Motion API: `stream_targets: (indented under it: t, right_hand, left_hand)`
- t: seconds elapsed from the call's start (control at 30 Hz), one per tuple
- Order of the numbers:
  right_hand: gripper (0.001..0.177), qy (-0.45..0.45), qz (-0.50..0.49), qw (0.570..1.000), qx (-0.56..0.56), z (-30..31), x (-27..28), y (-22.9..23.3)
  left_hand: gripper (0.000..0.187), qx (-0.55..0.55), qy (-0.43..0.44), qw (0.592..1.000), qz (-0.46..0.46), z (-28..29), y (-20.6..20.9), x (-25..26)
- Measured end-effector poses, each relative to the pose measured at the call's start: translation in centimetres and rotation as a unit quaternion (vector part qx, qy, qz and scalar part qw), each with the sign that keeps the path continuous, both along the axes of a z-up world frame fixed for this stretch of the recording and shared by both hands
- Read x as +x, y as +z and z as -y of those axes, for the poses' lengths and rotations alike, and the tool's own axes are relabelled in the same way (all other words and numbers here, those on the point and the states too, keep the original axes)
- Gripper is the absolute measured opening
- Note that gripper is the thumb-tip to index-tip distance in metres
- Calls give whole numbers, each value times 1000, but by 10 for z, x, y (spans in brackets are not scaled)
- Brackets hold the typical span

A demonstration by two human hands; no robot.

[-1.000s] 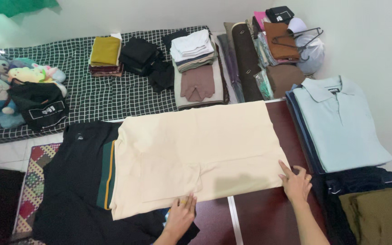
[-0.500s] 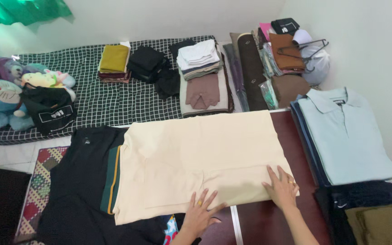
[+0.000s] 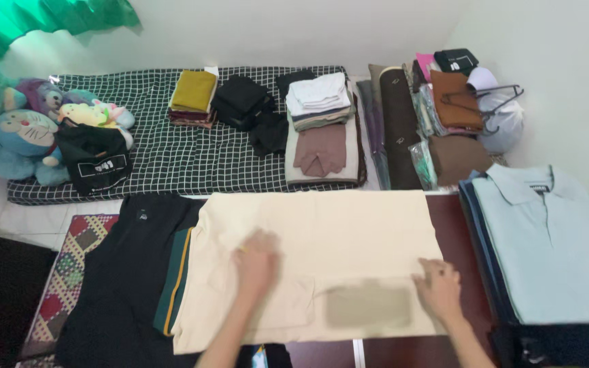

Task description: The person picks up a light-colored polo shirt, spreads it on a flat surface, folds the sleeves and sides inward, and places the folded garment on a stack; then they repeat the process with a cream-colored polo shirt.

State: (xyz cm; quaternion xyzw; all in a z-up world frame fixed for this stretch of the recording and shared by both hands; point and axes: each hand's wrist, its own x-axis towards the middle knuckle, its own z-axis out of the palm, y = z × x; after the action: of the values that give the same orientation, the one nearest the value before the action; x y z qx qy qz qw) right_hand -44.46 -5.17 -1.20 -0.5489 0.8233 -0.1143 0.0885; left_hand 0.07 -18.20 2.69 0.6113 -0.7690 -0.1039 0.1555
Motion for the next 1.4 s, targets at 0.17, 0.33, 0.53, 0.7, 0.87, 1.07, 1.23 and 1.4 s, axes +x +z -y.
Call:
stream_targets:
  t: [0.17, 0.33, 0.53, 0.7, 0.87, 1.07, 1.23, 1.4]
  right_hand:
    - [52, -23, -18, 999, -26, 88, -50, 7]
    - [56, -14, -37, 999, -13, 177, -84, -18]
    - [70, -61, -27, 998, 1, 239, -89, -41]
    - [77, -194, 158, 967, 51, 252, -88, -31]
    - [74, -76, 287, 953, -62, 254, -101, -33]
    - [48, -55, 447, 891, -58, 252, -112, -19]
    - [29, -61, 455, 876, -149, 227, -102, 18]
    - [64, -96, 461, 862, -189, 157, -84, 80]
  left_hand:
    - [61, 24, 214, 976, 24, 119, -2, 68]
    - [68, 161, 281, 944, 59, 183, -15, 97]
    - [69, 246, 399, 883, -17, 206, -36, 103]
    - [54, 202, 391, 892, -104, 220, -50, 105]
    - [36, 172, 308, 910, -220, 233, -61, 115]
    - [69, 135, 33, 908, -396, 242, -38, 122]
    - [32, 139, 162, 898, -384, 190, 55, 100]
    - [61, 109, 100, 855, -496, 119, 104, 108]
